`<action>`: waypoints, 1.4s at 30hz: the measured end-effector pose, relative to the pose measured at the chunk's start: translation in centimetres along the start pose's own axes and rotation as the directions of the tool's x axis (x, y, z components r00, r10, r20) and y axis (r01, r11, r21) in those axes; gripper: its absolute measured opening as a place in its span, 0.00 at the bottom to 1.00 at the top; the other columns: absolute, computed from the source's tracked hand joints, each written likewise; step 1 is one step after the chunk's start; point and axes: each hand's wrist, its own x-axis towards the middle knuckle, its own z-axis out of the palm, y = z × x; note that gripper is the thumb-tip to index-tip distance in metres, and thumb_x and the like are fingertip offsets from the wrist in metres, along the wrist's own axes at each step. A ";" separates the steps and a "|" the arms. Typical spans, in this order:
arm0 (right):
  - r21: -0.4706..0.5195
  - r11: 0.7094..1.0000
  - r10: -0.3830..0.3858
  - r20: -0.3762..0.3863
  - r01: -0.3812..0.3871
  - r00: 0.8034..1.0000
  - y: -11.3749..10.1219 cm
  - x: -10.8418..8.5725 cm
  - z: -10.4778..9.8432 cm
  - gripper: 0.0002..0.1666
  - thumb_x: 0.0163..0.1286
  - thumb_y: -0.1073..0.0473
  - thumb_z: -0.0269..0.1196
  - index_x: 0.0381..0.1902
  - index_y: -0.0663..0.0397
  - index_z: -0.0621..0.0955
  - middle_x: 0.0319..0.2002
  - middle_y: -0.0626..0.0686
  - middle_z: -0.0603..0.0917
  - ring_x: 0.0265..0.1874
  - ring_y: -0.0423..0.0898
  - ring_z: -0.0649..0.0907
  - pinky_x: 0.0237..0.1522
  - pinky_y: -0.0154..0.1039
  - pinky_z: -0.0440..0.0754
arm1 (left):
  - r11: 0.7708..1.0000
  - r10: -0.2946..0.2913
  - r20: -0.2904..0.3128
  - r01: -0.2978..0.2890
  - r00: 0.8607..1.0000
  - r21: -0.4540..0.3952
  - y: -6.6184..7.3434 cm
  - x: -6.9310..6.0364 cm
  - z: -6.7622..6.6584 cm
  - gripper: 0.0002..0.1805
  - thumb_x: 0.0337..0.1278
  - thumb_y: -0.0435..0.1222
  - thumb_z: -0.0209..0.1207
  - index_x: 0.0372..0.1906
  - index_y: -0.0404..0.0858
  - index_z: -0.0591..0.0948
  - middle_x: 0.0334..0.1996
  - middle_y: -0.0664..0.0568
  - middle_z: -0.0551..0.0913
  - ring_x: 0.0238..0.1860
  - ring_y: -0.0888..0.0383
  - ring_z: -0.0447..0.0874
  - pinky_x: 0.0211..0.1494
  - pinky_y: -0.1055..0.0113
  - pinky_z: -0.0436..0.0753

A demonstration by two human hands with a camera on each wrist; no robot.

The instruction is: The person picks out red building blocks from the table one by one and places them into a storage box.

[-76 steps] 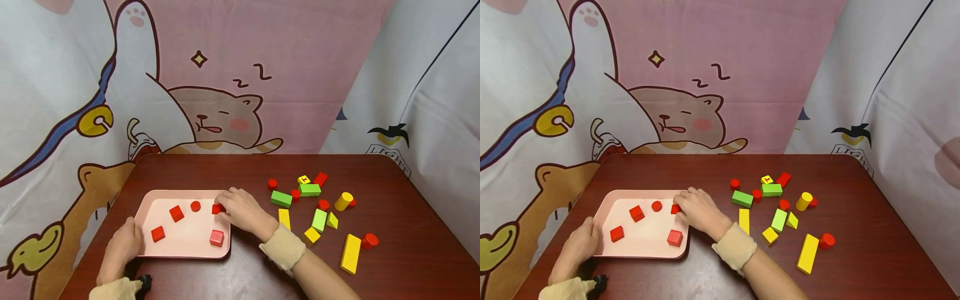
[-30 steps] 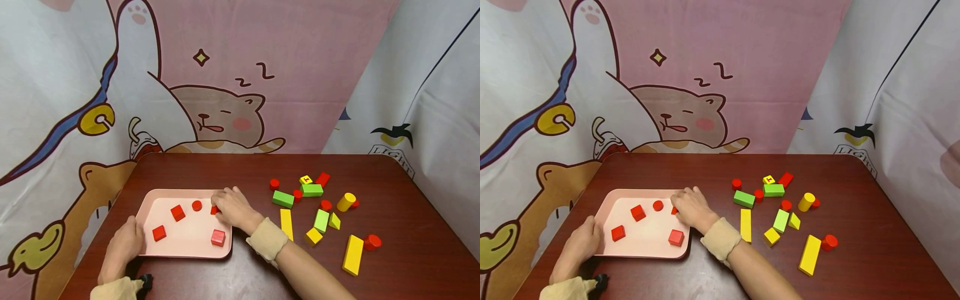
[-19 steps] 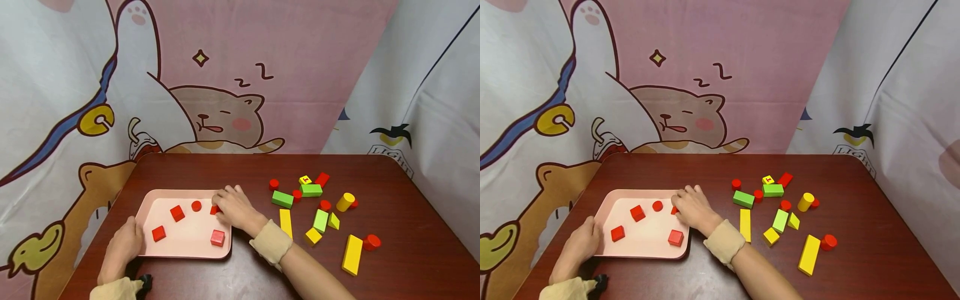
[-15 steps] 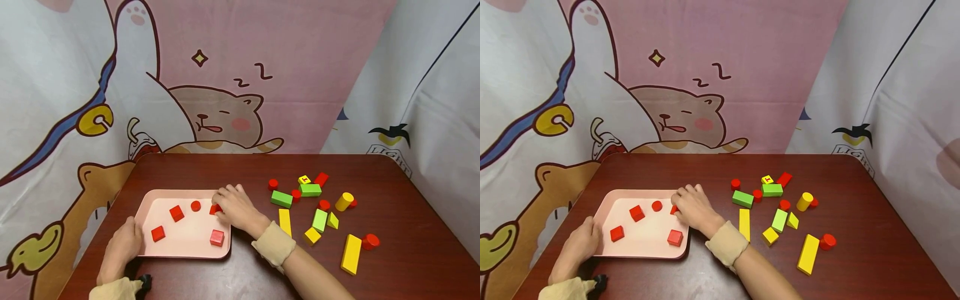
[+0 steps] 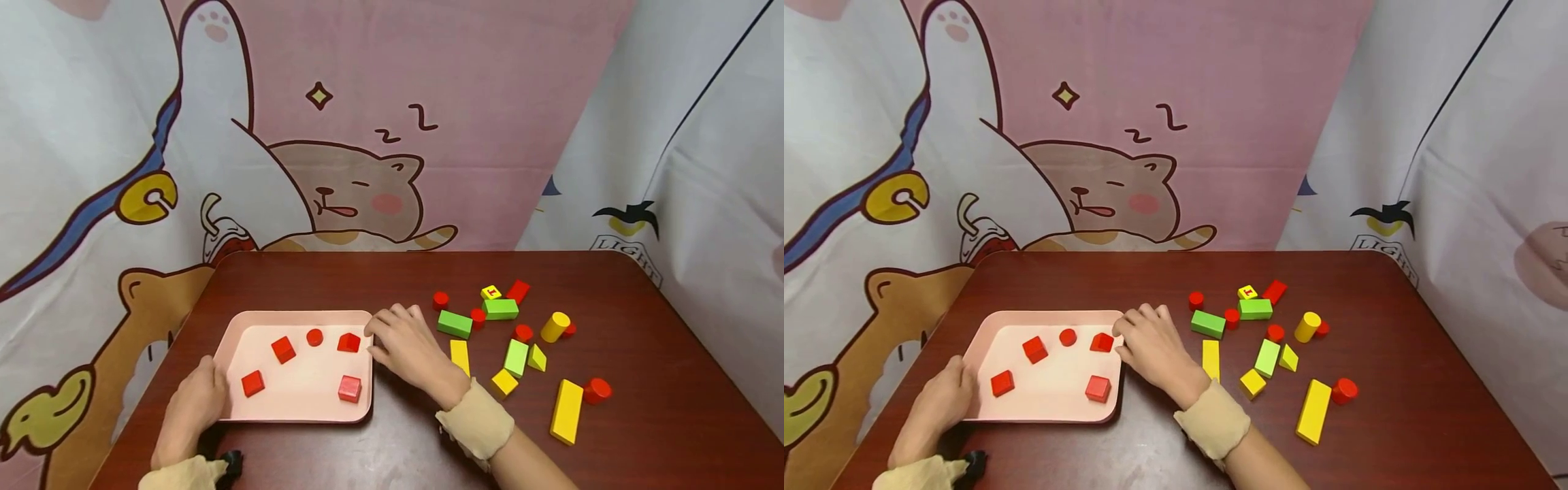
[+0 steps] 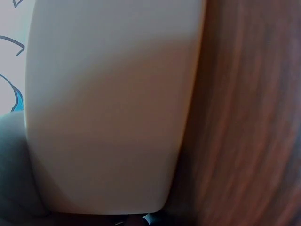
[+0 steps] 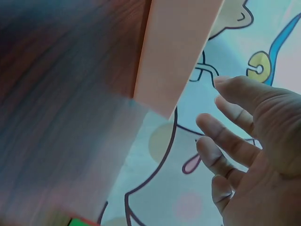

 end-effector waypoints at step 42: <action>-0.032 0.970 0.238 -0.077 -0.241 0.968 3.0 -13.1 -5.3 0.17 0.52 0.53 0.75 0.38 0.46 0.83 0.40 0.44 0.82 0.38 0.45 0.75 0.37 0.41 0.69 | 1.000 -0.001 0.011 0.001 1.000 0.007 -0.2 0.2 0.1 0.13 0.71 0.37 0.37 0.44 0.28 0.65 0.41 0.24 0.73 0.42 0.26 0.74 0.38 0.39 0.71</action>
